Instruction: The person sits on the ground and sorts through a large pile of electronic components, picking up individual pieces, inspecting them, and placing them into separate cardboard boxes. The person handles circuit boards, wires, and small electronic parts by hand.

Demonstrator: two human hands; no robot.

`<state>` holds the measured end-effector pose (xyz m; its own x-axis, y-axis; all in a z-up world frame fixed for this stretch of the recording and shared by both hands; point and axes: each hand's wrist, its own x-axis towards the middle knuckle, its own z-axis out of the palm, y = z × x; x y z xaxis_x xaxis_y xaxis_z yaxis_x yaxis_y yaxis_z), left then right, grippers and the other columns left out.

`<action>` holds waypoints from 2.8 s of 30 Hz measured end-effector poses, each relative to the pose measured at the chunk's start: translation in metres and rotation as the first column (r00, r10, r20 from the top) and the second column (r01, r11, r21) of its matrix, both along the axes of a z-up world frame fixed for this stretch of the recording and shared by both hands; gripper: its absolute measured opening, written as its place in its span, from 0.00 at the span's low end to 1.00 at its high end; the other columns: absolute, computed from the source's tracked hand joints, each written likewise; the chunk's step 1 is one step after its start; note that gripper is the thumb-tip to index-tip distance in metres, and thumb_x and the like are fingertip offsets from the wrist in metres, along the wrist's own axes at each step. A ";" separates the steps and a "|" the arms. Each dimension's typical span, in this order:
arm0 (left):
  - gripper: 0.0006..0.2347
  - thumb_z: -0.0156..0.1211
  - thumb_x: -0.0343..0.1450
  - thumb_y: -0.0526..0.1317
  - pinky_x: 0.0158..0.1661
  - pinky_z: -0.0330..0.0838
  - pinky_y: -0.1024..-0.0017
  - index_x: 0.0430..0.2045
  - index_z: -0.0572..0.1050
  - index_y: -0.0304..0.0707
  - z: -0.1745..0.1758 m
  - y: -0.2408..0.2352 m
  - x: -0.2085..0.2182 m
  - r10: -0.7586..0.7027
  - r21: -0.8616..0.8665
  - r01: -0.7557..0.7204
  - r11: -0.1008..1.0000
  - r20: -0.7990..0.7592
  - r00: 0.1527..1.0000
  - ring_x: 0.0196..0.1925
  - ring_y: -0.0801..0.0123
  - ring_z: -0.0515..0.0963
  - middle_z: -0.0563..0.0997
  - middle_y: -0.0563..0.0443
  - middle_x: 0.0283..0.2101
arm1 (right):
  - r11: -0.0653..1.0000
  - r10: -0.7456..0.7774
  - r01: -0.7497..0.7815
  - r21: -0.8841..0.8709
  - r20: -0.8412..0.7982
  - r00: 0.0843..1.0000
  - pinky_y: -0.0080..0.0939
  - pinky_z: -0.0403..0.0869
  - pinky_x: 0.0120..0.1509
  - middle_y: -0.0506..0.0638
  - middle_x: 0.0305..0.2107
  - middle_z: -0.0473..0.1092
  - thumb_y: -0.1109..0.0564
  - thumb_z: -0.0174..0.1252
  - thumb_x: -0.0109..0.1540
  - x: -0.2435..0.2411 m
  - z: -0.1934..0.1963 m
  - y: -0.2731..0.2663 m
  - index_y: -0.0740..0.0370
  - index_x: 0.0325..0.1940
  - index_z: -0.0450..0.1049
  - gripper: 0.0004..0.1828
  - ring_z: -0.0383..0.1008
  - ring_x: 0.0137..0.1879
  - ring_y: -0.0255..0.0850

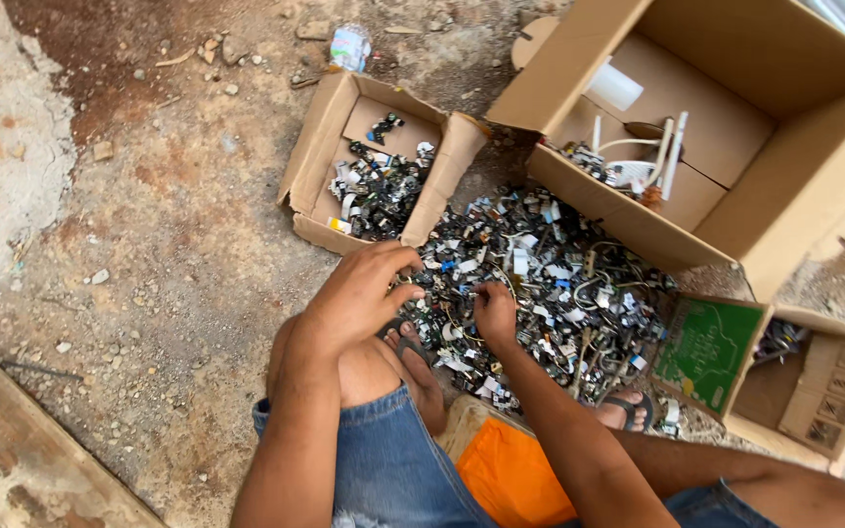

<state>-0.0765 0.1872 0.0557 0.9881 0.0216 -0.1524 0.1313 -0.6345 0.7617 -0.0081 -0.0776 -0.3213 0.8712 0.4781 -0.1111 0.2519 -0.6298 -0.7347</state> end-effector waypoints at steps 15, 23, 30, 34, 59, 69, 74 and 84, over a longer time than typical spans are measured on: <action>0.14 0.69 0.68 0.44 0.50 0.75 0.43 0.46 0.79 0.43 -0.098 -0.090 0.079 -0.235 0.265 0.332 0.905 -0.339 0.911 0.51 0.44 0.81 0.82 0.42 0.43 | 0.691 -0.581 0.596 -0.410 0.175 0.795 0.59 0.67 0.64 0.38 0.50 0.64 0.57 0.63 0.54 -0.034 -0.036 -0.160 0.40 0.41 0.75 0.14 0.64 0.62 0.47; 0.19 0.70 0.67 0.40 0.54 0.74 0.41 0.52 0.78 0.38 -0.102 -0.112 0.076 -0.294 0.262 0.427 0.865 -0.425 0.856 0.55 0.41 0.81 0.83 0.37 0.47 | 0.716 -0.605 0.621 -0.318 0.161 0.780 0.58 0.67 0.62 0.37 0.46 0.65 0.61 0.64 0.52 -0.026 -0.019 -0.145 0.39 0.37 0.76 0.15 0.64 0.61 0.47; 0.17 0.69 0.67 0.41 0.53 0.74 0.43 0.50 0.78 0.37 -0.121 -0.098 0.071 -0.290 0.243 0.425 0.872 -0.442 0.849 0.54 0.39 0.80 0.82 0.36 0.46 | 0.886 -0.310 0.323 -0.332 0.094 0.946 0.53 0.63 0.63 0.37 0.42 0.69 0.61 0.63 0.58 -0.028 -0.006 -0.118 0.40 0.42 0.77 0.14 0.66 0.59 0.42; 0.15 0.68 0.68 0.38 0.56 0.73 0.42 0.48 0.79 0.33 -0.112 -0.099 0.073 -0.296 0.239 0.440 0.866 -0.464 0.835 0.55 0.36 0.80 0.82 0.31 0.47 | 0.906 -0.087 0.135 -0.402 0.134 0.987 0.54 0.61 0.64 0.41 0.49 0.69 0.58 0.65 0.56 -0.027 -0.010 -0.108 0.42 0.50 0.76 0.20 0.62 0.62 0.44; 0.16 0.65 0.70 0.41 0.54 0.73 0.45 0.50 0.77 0.36 -0.089 -0.102 0.077 -0.293 0.192 0.429 0.882 -0.490 0.821 0.54 0.39 0.81 0.82 0.34 0.45 | 0.888 0.155 -0.032 -0.459 0.233 0.960 0.50 0.59 0.60 0.43 0.46 0.62 0.42 0.67 0.50 0.013 -0.009 -0.101 0.45 0.39 0.70 0.19 0.60 0.57 0.44; 0.14 0.65 0.70 0.41 0.56 0.73 0.44 0.47 0.77 0.34 -0.095 -0.108 0.081 -0.318 0.184 0.422 0.888 -0.419 0.851 0.56 0.37 0.79 0.81 0.31 0.48 | 0.982 0.171 -0.156 -0.104 0.160 0.972 0.60 0.76 0.46 0.54 0.39 0.70 0.44 0.68 0.51 0.132 0.085 -0.162 0.50 0.47 0.69 0.25 0.78 0.44 0.61; 0.14 0.65 0.70 0.42 0.55 0.73 0.43 0.46 0.77 0.35 -0.101 -0.105 0.079 -0.314 0.187 0.411 0.892 -0.396 0.863 0.55 0.36 0.79 0.81 0.32 0.46 | 0.962 0.271 -0.265 -0.060 0.306 0.913 0.58 0.76 0.44 0.53 0.36 0.70 0.49 0.70 0.52 0.164 0.233 -0.168 0.54 0.43 0.72 0.20 0.78 0.41 0.60; 0.16 0.68 0.68 0.44 0.54 0.74 0.46 0.44 0.78 0.35 -0.106 -0.107 0.074 -0.361 0.253 0.464 0.849 -0.363 0.859 0.53 0.37 0.80 0.82 0.31 0.44 | 0.961 0.077 -0.143 0.235 0.270 0.960 0.50 0.76 0.49 0.55 0.43 0.71 0.50 0.62 0.66 0.057 0.394 -0.168 0.59 0.59 0.76 0.20 0.77 0.47 0.53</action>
